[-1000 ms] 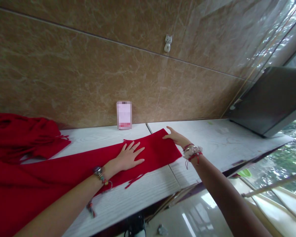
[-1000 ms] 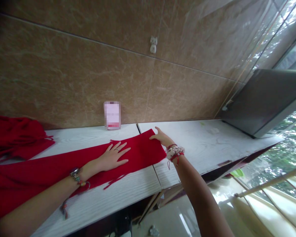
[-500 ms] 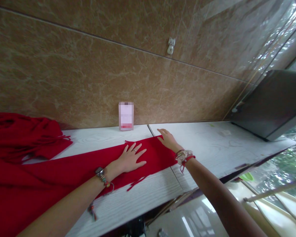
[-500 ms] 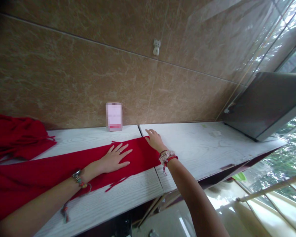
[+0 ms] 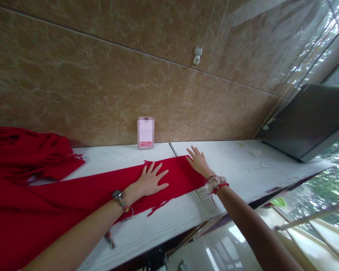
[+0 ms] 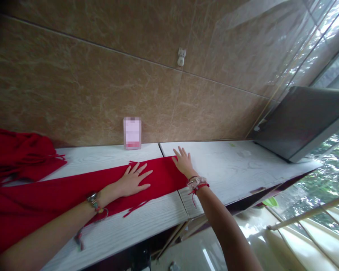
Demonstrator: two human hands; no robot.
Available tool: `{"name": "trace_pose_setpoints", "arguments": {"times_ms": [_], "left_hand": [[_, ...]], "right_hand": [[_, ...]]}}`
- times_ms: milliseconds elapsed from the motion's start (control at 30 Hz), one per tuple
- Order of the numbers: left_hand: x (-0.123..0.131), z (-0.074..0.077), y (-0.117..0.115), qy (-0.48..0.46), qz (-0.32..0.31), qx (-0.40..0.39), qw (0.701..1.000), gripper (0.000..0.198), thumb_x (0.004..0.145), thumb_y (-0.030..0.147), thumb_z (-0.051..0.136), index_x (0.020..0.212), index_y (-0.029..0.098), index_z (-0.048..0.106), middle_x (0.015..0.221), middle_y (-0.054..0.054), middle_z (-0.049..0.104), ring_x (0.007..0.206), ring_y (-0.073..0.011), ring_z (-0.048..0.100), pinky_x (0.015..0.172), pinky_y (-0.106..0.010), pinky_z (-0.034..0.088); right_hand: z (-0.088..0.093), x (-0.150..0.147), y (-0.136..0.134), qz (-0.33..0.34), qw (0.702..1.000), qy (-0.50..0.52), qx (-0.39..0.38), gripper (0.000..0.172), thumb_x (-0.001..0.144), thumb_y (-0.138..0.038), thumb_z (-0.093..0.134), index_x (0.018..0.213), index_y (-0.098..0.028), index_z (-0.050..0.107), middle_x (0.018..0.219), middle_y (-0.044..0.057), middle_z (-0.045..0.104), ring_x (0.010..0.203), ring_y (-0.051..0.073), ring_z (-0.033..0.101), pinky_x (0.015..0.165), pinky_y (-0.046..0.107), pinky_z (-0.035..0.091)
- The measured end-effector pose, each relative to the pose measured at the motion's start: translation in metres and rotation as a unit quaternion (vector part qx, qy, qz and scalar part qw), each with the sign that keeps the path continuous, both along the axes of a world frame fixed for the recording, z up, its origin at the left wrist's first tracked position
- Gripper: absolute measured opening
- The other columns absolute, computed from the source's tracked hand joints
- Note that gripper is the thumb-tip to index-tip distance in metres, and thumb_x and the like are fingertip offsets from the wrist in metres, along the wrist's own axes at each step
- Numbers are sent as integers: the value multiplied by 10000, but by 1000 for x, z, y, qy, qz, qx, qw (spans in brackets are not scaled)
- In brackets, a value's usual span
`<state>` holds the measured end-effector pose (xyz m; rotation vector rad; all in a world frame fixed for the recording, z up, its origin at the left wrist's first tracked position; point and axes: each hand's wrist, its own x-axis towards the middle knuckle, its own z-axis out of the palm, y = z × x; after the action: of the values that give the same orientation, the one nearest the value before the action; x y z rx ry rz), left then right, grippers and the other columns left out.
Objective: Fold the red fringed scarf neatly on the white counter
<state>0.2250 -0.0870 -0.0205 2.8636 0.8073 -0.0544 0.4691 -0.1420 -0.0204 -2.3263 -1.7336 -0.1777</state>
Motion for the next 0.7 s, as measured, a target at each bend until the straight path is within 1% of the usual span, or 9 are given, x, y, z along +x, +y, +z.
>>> {"name": "trace_pose_setpoints", "arguments": {"times_ms": [67,133,200,333,400,467,567,633,700], "left_hand": [[0,-1,0,-4,-1,4,1000,624,814,599,324,1350,281,286,1455,-89,143,1303,-374,70,1003,-563,107],[1,-2,1,-4,2,6,1000,623,814,599,320,1350,282,285,1455,-88,145,1304,-370,69,1006,-559,103],[0,-2,2,-2,4,4,1000,624,815,598,318,1352,283,280,1455,-89,143,1305,-366,72,1005,-558,106],[-2,1,1,2,7,2,1000,599,830,552,331,1352,262,285,1451,-97,158,1301,-374,91,992,-570,133],[-3,4,-6,-17,-21,28,999,523,855,473,333,1325,244,348,1440,-93,202,1304,-349,117,1005,-553,118],[-4,7,-17,-49,-87,50,994,460,864,431,333,1276,246,423,1422,-70,265,1308,-296,153,1030,-503,109],[-5,9,-34,-60,-170,29,983,465,854,471,346,1258,260,437,1385,-53,346,1290,-252,224,1028,-461,169],[-5,7,-41,-39,-179,4,983,491,855,481,340,1297,269,376,1394,-55,329,1290,-263,219,1014,-493,179],[-6,5,-42,-15,-173,-16,985,504,858,492,327,1324,302,317,1428,-44,255,1307,-295,150,1000,-553,139]], "right_hand": [[-4,-11,-8,105,994,9,-36,453,893,-326,334,1332,-217,331,1414,96,285,1304,222,208,1024,460,230],[-10,-17,-18,162,984,15,-77,445,900,-326,302,1333,-227,331,1410,82,298,1299,202,225,1031,434,231],[-13,-15,-29,149,983,21,-101,442,906,-330,268,1338,-250,314,1424,66,265,1302,213,218,1020,480,227],[-10,-1,-44,55,991,38,-113,444,912,-323,221,1351,-273,272,1432,46,241,1296,253,227,981,579,216],[-5,2,-48,37,993,23,-108,439,906,-290,241,1339,-265,305,1426,44,256,1293,267,230,984,589,200],[-1,-1,-49,51,995,-4,-88,443,883,-229,289,1322,-241,349,1418,50,279,1299,262,213,1005,571,179],[-2,-10,-48,127,990,-2,-59,453,854,-181,331,1304,-205,384,1390,63,337,1299,209,226,1047,474,187],[-6,-14,-46,163,984,28,-67,446,862,-208,331,1303,-172,386,1373,85,363,1283,183,271,1049,410,227],[-9,-16,-44,153,984,41,-83,454,871,-237,326,1307,-120,375,1369,120,360,1272,184,295,1042,377,255]]}}
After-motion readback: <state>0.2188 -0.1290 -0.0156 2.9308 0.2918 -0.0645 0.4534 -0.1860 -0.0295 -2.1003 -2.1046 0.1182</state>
